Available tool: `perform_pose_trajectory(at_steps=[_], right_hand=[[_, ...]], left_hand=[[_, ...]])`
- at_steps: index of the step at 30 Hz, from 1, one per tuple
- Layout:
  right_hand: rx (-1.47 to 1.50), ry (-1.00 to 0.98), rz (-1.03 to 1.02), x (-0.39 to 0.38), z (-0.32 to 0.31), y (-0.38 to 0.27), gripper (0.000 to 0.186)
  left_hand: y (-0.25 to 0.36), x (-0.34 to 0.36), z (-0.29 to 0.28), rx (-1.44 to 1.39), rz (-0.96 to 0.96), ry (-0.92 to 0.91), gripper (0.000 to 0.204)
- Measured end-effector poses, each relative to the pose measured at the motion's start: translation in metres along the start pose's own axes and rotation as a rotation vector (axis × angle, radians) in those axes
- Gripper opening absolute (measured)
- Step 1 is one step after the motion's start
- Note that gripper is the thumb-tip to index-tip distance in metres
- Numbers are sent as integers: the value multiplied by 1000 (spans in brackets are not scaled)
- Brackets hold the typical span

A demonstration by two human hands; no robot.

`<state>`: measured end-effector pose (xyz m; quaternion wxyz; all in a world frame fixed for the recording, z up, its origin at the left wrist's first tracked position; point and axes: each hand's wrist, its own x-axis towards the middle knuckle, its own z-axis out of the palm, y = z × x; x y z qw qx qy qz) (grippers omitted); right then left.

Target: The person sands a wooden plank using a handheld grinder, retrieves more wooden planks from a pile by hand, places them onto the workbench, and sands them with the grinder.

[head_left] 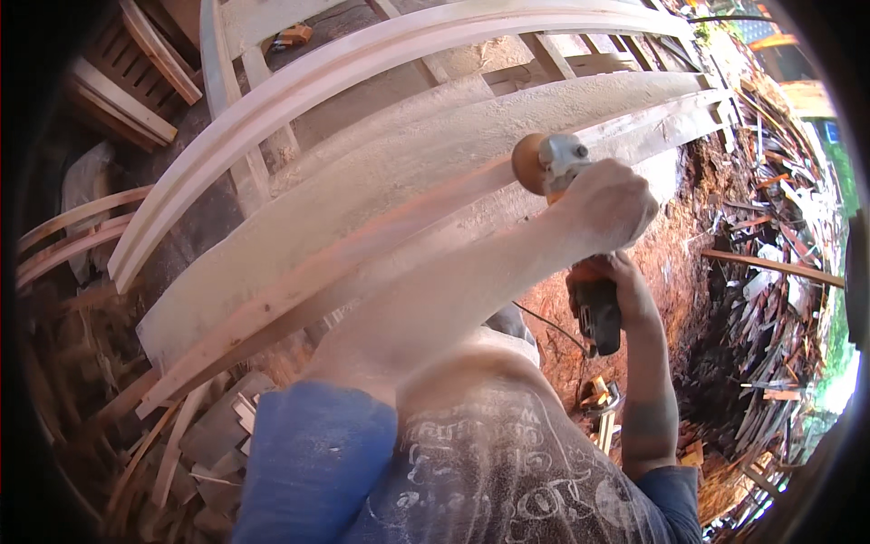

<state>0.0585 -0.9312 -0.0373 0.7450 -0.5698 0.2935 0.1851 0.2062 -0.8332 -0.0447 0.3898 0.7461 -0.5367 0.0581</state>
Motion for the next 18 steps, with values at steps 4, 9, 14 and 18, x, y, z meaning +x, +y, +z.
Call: perform_pose_trajectory(at_steps=[4, 9, 14, 18], right_hand=[[-58, 112, -14, 3, 12, -10, 44], [-208, -7, 49, 3, 41, 14, 33], [-580, -465, 85, 13, 97, -10, 51], [-566, -575, 17, 19, 99, -32, 62]], left_hand=[[-5, 14, -1, 117, 36, -88, 20], [2, -61, -26, 78, -64, 101, 12], [25, -115, -111, 204, -283, 11, 18], [26, -111, -124, 283, -332, -14, 16]])
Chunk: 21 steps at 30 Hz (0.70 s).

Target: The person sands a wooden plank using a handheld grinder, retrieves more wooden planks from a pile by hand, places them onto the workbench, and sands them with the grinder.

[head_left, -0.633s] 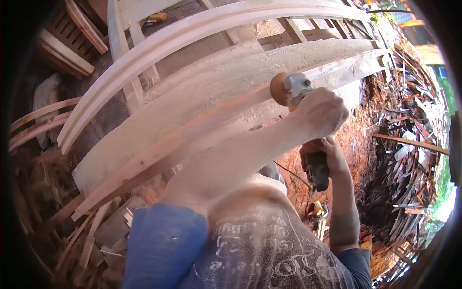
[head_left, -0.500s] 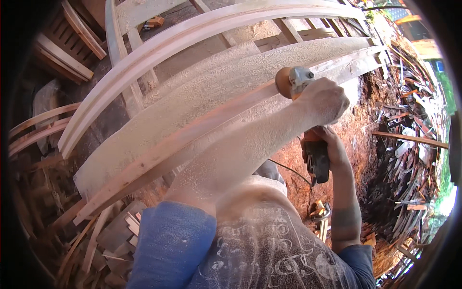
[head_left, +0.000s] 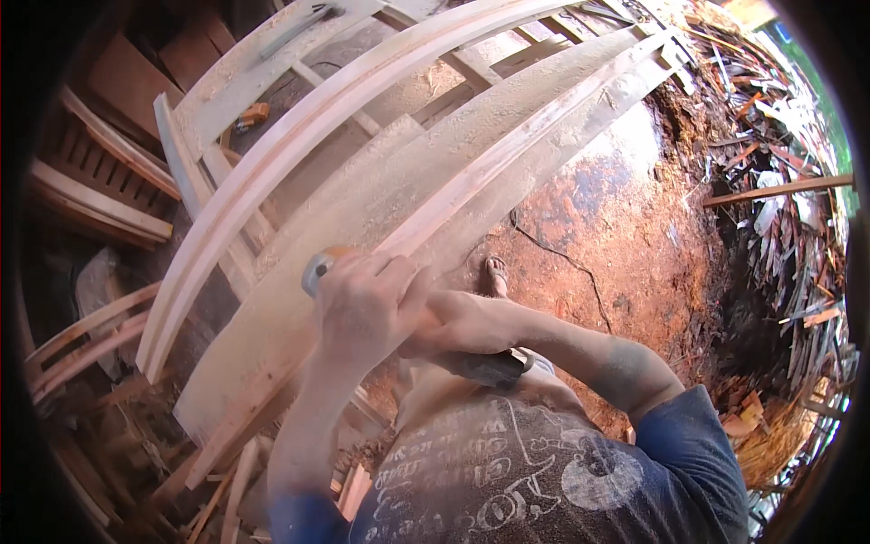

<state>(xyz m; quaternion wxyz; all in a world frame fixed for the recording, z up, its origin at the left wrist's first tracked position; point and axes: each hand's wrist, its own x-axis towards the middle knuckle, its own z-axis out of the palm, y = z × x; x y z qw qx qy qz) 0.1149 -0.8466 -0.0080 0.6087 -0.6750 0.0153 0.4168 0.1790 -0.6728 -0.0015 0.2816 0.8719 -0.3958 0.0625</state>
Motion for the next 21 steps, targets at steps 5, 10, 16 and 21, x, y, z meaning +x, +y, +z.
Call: perform_pose_trajectory(at_steps=[5, 10, 16, 21], right_hand=[[-25, 77, -70, -31, -61, 34, 67], [33, 299, 151, -76, -159, 79, 72], [347, 380, -43, -134, -306, 96, 39], [439, 519, 39, -170, -409, 112, 35]], left_hand=[[32, 59, 44, -86, 109, -13, 18], [76, 165, 115, -58, 176, -99, 21], [123, 312, 223, -167, 315, -121, 17], [161, 413, 290, -85, 361, -137, 9]])
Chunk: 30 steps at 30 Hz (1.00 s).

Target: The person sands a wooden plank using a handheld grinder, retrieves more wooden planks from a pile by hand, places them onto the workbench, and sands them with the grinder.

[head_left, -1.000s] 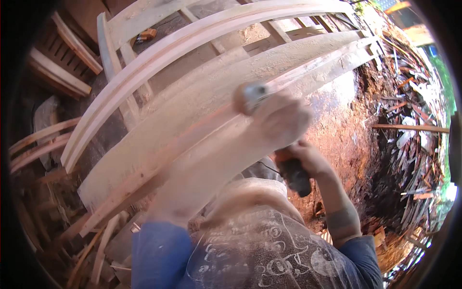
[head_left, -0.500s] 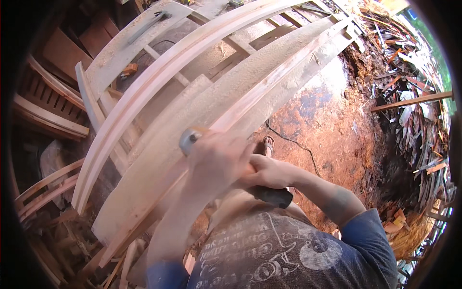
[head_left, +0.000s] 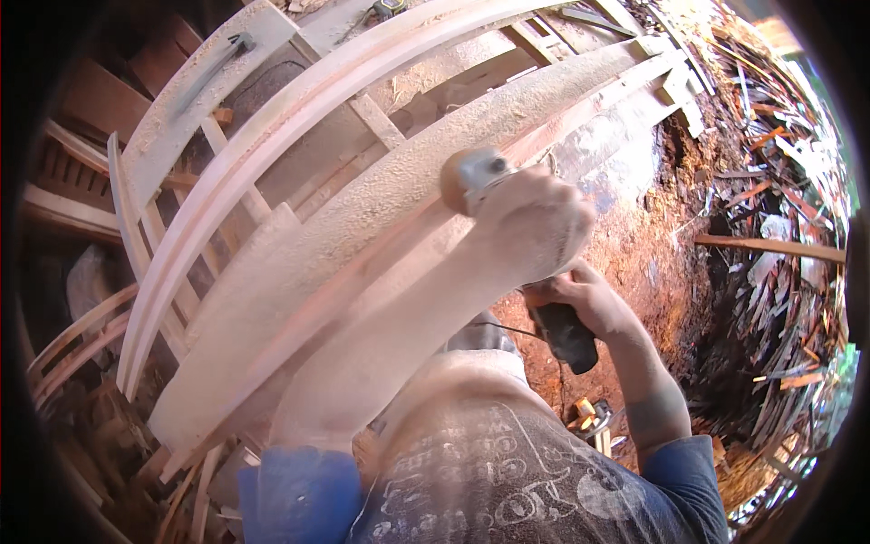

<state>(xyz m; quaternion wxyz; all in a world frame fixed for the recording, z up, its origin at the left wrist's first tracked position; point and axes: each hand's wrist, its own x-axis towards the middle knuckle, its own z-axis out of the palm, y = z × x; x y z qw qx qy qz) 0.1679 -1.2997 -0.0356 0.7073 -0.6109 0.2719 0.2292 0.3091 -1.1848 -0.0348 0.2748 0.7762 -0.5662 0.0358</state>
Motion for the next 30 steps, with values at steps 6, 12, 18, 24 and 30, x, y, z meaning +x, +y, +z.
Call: perform_pose_trajectory(at_steps=[6, 12, 18, 24, 30], right_hand=[[107, 72, 61, 11, -88, -29, 42], [103, 207, -41, 23, -147, -44, 43], [101, 241, -10, 30, -131, -46, 44], [37, -37, 41, 22, -26, -22, 28], [-244, -395, -37, 30, 88, -3, 25]], left_hand=[[-2, 100, 45, 18, 60, -89, 11], [-1, 177, 57, -38, 84, -227, 18], [-13, 168, 67, 17, 145, -12, 15], [-9, 29, -4, 99, -90, -193, 14], [-1, -119, -63, 70, -379, 62, 19]])
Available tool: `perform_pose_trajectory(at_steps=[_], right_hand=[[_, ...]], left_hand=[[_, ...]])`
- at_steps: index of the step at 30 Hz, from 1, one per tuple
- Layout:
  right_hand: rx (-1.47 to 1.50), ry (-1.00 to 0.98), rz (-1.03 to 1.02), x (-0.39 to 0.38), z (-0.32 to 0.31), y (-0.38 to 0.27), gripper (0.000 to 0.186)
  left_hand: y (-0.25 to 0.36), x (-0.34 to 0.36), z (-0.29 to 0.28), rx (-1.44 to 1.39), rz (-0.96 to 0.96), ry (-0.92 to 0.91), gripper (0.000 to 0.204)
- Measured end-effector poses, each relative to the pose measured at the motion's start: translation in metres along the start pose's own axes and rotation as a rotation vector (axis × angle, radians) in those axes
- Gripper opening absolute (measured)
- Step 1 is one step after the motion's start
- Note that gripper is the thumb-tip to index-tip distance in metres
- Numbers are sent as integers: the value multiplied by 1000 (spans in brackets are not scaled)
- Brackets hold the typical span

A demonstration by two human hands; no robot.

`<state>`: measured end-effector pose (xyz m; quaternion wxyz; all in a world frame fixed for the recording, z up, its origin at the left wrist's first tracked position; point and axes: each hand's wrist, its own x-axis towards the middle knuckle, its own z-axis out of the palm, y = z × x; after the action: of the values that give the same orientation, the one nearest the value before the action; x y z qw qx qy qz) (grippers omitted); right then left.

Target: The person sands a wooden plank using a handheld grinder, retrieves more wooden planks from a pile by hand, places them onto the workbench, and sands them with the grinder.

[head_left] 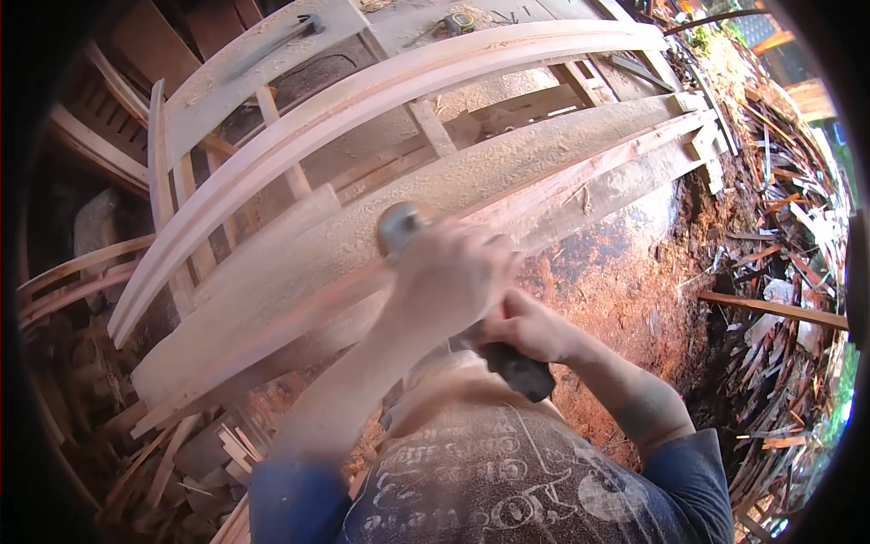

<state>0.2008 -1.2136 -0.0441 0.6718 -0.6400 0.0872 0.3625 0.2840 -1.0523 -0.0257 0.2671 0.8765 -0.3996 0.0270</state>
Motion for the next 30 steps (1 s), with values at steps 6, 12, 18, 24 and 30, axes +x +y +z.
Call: perform_pose_trajectory(at_steps=[6, 12, 18, 24, 30], right_hand=[[-391, -261, 17, 36, 86, -23, 66], [-75, -81, 88, -7, 53, -3, 29], [269, 420, 83, -56, 4, 17, 38], [386, 555, 65, -56, 1, 21, 35], [224, 176, 90, -27, 61, 16, 35]], left_hand=[[-15, -94, -60, 175, -237, 100, 19], [-2, -61, -11, 46, -16, 156, 16], [29, 47, 56, -277, 192, -204, 11], [38, 62, 71, -36, 439, 125, 14], [2, -31, -3, -102, 174, -101, 11]])
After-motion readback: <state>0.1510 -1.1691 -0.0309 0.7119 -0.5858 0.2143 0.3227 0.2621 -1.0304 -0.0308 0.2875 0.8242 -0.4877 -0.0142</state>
